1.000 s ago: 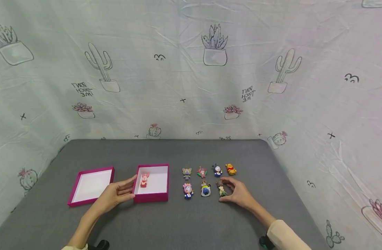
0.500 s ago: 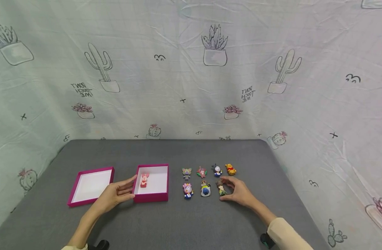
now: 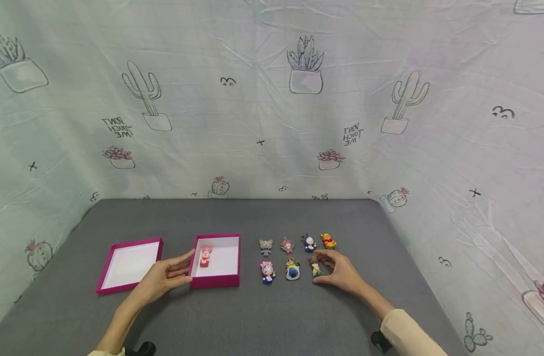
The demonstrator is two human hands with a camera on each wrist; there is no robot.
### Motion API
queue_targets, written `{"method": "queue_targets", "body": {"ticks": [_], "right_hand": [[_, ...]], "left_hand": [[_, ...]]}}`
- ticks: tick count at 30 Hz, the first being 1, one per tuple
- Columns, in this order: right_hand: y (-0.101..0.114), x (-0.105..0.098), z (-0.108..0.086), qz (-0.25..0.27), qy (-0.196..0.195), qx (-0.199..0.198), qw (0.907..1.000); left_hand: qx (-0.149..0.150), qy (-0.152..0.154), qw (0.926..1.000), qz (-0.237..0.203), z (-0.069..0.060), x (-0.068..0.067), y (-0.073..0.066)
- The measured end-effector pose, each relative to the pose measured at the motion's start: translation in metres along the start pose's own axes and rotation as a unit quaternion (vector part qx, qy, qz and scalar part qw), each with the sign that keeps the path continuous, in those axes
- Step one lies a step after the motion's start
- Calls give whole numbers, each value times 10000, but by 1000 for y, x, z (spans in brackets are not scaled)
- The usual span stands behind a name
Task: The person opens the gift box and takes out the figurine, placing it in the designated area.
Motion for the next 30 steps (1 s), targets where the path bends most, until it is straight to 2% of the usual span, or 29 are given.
{"method": "queue_targets", "body": {"ticks": [8, 14, 20, 22, 25, 30], "right_hand": [[6, -15, 1, -130, -87, 165, 9997], [7, -13, 1, -41, 291, 165, 9994], [20, -2, 10, -849, 371, -426, 9948], [24, 2, 12, -973, 348, -594, 9929], [26, 7, 11, -827, 405, -653, 9936], [23, 10, 6, -239, 605, -395, 9971]], "left_hand": [[-26, 12, 9999, -100, 0, 1, 2], [9, 22, 9999, -123, 1, 1, 2], [11, -14, 9999, -133, 0, 0, 3], [39, -12, 9999, -139, 0, 0, 2], [74, 30, 9998, -156, 0, 2, 2], [54, 11, 9999, -126, 0, 0, 1]]}}
Point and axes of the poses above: each hand's wrist, its own z-axis towards the middle knuckle, its own x-axis out of the palm, y = z × x, the point moved 10 cm from there along z, towards the middle knuckle, and after that the axes turned 11 degrees about -x, right-handed, at the moved point
